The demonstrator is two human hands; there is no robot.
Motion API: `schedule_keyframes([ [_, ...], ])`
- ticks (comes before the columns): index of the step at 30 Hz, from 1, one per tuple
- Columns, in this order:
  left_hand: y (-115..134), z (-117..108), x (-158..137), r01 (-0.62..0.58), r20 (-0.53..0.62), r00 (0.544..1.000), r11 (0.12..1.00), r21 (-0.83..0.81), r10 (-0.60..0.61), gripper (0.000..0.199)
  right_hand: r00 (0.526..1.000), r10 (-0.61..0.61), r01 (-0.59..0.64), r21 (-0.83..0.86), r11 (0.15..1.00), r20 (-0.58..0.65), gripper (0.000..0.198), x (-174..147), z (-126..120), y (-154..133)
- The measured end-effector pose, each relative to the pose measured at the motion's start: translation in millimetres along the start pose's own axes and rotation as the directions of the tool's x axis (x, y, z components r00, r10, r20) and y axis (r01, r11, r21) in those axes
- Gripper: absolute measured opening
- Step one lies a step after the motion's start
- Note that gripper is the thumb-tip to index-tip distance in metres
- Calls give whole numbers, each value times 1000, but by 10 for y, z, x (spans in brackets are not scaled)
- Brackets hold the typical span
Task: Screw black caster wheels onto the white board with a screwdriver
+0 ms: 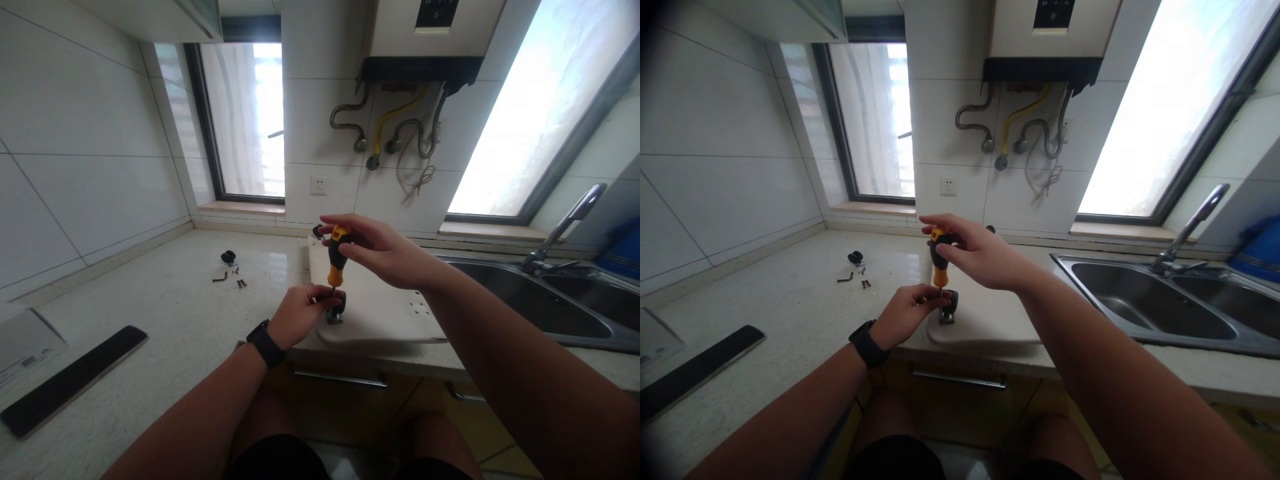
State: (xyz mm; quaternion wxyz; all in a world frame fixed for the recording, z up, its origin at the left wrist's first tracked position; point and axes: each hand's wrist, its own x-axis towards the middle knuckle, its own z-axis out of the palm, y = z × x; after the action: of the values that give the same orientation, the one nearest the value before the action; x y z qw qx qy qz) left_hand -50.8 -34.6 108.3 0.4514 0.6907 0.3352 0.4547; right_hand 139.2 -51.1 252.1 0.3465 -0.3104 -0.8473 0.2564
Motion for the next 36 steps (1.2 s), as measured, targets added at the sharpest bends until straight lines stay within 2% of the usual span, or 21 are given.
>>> schedule_keyframes([
  [2, 18, -9, 4, 16, 20, 1000, 1000, 14, -16, 25, 1000, 15, -15, -22, 1000, -22, 46, 25, -15, 21],
  [4, 30, -7, 1, 34, 8, 999, 997, 70, -34, 29, 993, 50, -59, -91, 994, -106, 44, 51, 11, 40],
  [8, 24, 23, -9, 67, -92, 994, 988, 141, -54, 30, 952, 15, -116, -316, 942, -305, 44, 83, 115, 35],
  [10, 6, 33, -7, 68, -135, 989, 990, 123, -51, 25, 943, -5, -128, -379, 917, -332, 45, 81, 140, 13],
  [13, -25, 23, 1, 37, -142, 990, 994, 101, -22, 18, 980, 12, -67, -271, 960, -201, 38, 61, 102, -9],
  [16, -41, -5, 9, 17, -99, 995, 998, 67, -10, 16, 1000, -9, 7, -88, 996, -23, 50, 40, 7, 8],
  [18, -43, -17, 13, 18, -72, 997, 999, 45, -14, 16, 1000, -11, 11, -54, 998, 7, 52, 38, -45, 39],
  [22, -30, -13, 11, 31, -47, 999, 996, 78, -27, 24, 987, 59, -80, -146, 986, -147, 46, 57, -29, 82],
  [26, -15, 15, -6, 46, -77, 996, 989, 139, -36, 29, 931, 74, -198, -325, 925, -356, 47, 69, 103, 45],
  [28, -19, 28, -13, 47, -107, 994, 989, 141, -31, 28, 907, 74, -251, -392, 885, -414, 52, 66, 146, 20],
  [30, -30, 35, -16, 50, -136, 990, 989, 137, -32, 25, 920, 100, -247, -363, 898, -380, 49, 58, 143, 9],
  [33, -39, 32, -13, 48, -134, 990, 993, 112, -33, 21, 985, 78, -97, -119, 988, -153, 38, 34, 56, 19],
  [35, -34, 23, -10, 37, -112, 993, 996, 83, -27, 19, 1000, 22, -22, 34, 999, -6, 45, 21, -21, 27],
  [36, -29, 18, -9, 30, -101, 995, 997, 69, -23, 18, 999, 11, -12, 58, 998, 30, 47, 18, -53, 29],
])
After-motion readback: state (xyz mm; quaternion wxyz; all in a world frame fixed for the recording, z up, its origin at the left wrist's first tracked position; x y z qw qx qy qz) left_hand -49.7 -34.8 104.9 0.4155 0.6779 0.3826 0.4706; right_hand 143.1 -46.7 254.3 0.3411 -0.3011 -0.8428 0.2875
